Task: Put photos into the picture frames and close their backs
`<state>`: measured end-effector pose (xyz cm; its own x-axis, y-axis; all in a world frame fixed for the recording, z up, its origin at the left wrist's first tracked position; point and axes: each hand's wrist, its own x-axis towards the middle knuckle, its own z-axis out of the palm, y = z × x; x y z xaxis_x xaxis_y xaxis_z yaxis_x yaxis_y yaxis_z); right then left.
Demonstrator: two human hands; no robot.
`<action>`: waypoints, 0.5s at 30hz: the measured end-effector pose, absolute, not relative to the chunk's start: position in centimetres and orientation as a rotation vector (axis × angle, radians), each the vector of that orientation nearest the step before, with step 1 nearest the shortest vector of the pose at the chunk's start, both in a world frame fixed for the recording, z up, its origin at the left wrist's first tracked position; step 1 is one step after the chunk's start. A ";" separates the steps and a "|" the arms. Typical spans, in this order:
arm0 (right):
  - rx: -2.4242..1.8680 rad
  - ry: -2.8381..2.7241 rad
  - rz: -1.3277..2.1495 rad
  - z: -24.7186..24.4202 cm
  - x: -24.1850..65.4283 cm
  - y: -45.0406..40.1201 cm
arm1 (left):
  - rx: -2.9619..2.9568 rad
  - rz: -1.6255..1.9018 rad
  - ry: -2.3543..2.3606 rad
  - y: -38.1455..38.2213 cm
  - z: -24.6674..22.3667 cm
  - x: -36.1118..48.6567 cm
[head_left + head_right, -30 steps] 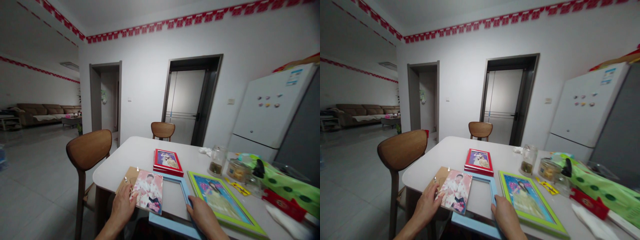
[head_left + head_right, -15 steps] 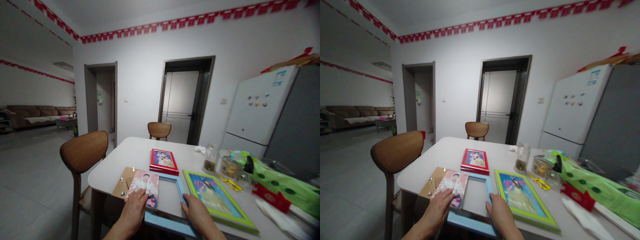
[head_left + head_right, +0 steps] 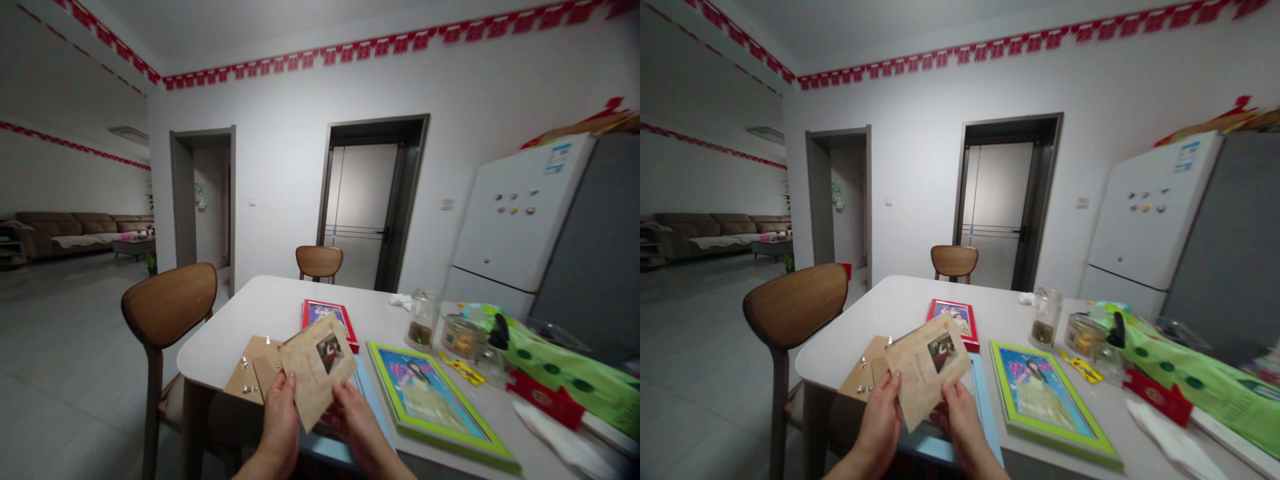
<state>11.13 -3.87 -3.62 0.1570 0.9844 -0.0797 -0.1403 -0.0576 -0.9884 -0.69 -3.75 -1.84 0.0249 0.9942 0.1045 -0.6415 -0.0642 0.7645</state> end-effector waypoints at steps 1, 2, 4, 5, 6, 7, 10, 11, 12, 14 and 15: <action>-1.144 -0.874 1.211 -3.6 11.1 -3.8 | 0.774 1.447 0.574 -4.0 -2.3 -0.2; -1.086 -0.821 1.194 -3.5 11.4 -3.6 | 0.795 1.424 0.569 -4.0 -2.7 0.0; -1.090 -0.801 1.142 -3.3 12.9 -3.2 | 0.862 1.423 0.627 -3.7 -3.6 -0.3; -1.146 -0.833 1.111 -3.3 14.0 -3.0 | 0.907 1.434 0.687 -3.5 -3.9 -0.8; -1.226 -0.885 1.071 -3.4 15.1 -2.7 | 0.966 1.442 0.759 -3.2 -4.2 -1.3; -1.322 -0.947 1.020 -3.5 16.3 -2.4 | 1.046 1.433 0.838 -3.0 -4.4 -1.9; -1.557 -1.147 0.799 -4.3 18.8 -1.6 | 1.411 1.255 1.056 -3.2 -4.8 -2.9; -1.604 -1.204 0.744 -4.5 19.1 -1.3 | 1.554 1.167 1.103 -3.5 -4.9 -3.0; -1.638 -1.250 0.705 -4.7 19.2 -1.1 | 1.688 1.078 1.140 -3.9 -4.9 -2.9; -1.680 -1.331 0.661 -4.9 18.9 -0.8 | 1.905 0.919 1.183 -4.7 -4.8 -2.7; -1.699 -1.365 0.644 -4.9 18.6 -0.7 | 1.981 0.855 1.192 -5.0 -4.8 -2.7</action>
<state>18.56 -0.69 -4.90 0.2741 0.9554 0.1100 0.5225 -0.0519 -0.8511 -2.67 -4.97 -4.75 0.3697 0.9087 0.1939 0.4745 -0.3640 0.8015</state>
